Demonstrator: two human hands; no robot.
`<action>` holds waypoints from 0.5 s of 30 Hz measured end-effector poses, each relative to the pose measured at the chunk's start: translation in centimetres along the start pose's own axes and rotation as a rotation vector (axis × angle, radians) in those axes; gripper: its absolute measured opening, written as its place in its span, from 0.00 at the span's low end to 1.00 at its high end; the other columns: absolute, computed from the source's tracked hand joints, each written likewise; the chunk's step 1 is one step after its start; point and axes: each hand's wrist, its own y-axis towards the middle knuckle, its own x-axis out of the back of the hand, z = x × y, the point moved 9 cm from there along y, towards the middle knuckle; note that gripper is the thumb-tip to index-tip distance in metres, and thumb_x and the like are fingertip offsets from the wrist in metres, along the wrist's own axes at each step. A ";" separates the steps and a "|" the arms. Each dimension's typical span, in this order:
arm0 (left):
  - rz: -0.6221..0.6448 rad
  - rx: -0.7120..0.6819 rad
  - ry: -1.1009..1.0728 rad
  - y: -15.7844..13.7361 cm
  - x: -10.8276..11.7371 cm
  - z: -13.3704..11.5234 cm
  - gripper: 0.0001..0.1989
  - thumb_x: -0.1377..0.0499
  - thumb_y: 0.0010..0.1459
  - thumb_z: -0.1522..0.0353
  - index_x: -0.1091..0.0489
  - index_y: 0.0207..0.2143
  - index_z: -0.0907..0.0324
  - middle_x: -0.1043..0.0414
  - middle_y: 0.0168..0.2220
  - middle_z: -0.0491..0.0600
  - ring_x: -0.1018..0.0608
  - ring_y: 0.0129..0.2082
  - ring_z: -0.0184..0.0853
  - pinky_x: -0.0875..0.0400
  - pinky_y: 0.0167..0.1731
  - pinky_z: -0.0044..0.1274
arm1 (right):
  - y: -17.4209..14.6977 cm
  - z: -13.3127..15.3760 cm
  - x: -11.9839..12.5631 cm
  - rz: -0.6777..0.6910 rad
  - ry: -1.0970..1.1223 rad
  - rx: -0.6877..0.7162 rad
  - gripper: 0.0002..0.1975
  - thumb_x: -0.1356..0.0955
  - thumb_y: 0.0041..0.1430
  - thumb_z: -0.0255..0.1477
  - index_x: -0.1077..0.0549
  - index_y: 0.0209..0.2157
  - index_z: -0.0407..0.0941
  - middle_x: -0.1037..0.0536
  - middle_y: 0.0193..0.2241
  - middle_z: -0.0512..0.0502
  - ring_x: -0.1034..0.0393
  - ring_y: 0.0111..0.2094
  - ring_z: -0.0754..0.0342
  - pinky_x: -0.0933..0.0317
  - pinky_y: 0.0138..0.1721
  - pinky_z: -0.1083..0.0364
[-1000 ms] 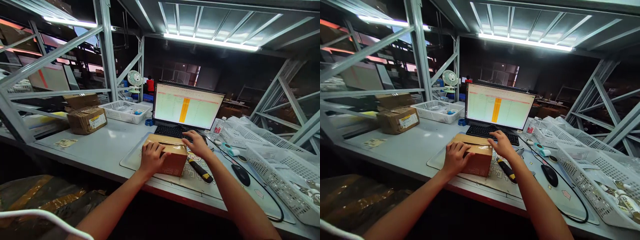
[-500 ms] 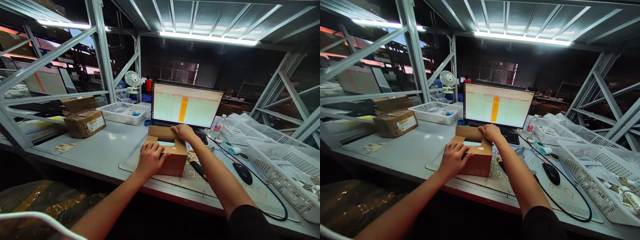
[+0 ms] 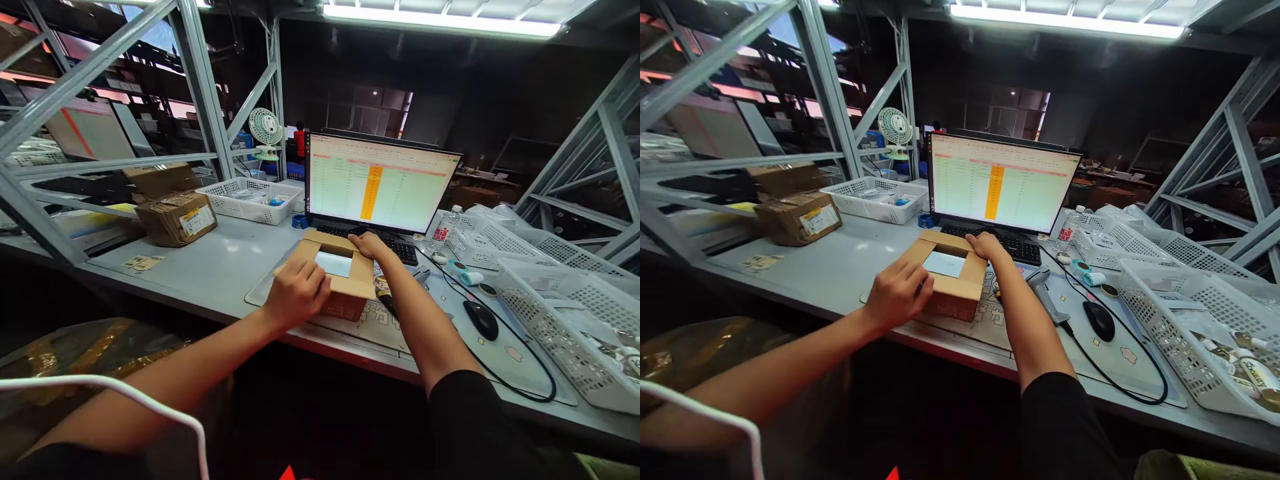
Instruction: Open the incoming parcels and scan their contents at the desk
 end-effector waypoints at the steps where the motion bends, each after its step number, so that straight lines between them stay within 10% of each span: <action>1: 0.023 -0.015 0.012 -1.4 0.4 -0.3 0.16 0.49 0.72 0.65 0.27 0.31 0.57 0.24 0.32 0.55 0.23 0.36 0.44 0.30 0.38 0.33 | 0.0 0.1 0.0 -0.012 0.007 0.007 0.34 0.41 0.77 0.49 0.20 0.55 0.35 0.20 0.56 0.27 0.24 0.56 0.39 0.36 0.51 0.53; 7: 0.422 0.007 -0.146 2.7 -1.8 3.3 0.20 0.43 0.65 0.67 0.23 0.58 0.53 0.19 0.54 0.54 0.18 0.39 0.43 0.28 0.38 0.30 | -0.9 1.0 0.6 -0.105 0.045 0.064 0.27 0.40 0.78 0.44 0.17 0.49 0.39 0.17 0.53 0.33 0.24 0.53 0.43 0.37 0.50 0.55; 12: 0.988 0.062 -0.211 9.2 -8.9 5.0 0.31 0.31 0.44 0.68 0.18 0.55 0.50 0.19 0.29 0.49 0.21 0.25 0.43 0.28 0.36 0.29 | -3.9 1.5 2.8 -0.284 0.087 0.090 0.25 0.44 0.81 0.39 0.25 0.59 0.39 0.21 0.58 0.37 0.28 0.57 0.49 0.41 0.54 0.57; 15: 0.855 0.006 -0.288 11.1 -10.0 4.8 0.25 0.29 0.34 0.68 0.14 0.41 0.49 0.22 0.24 0.48 0.25 0.21 0.40 0.28 0.34 0.29 | -5.8 0.9 4.0 -0.343 0.101 0.021 0.25 0.46 0.82 0.39 0.25 0.58 0.39 0.21 0.58 0.40 0.28 0.57 0.52 0.41 0.53 0.59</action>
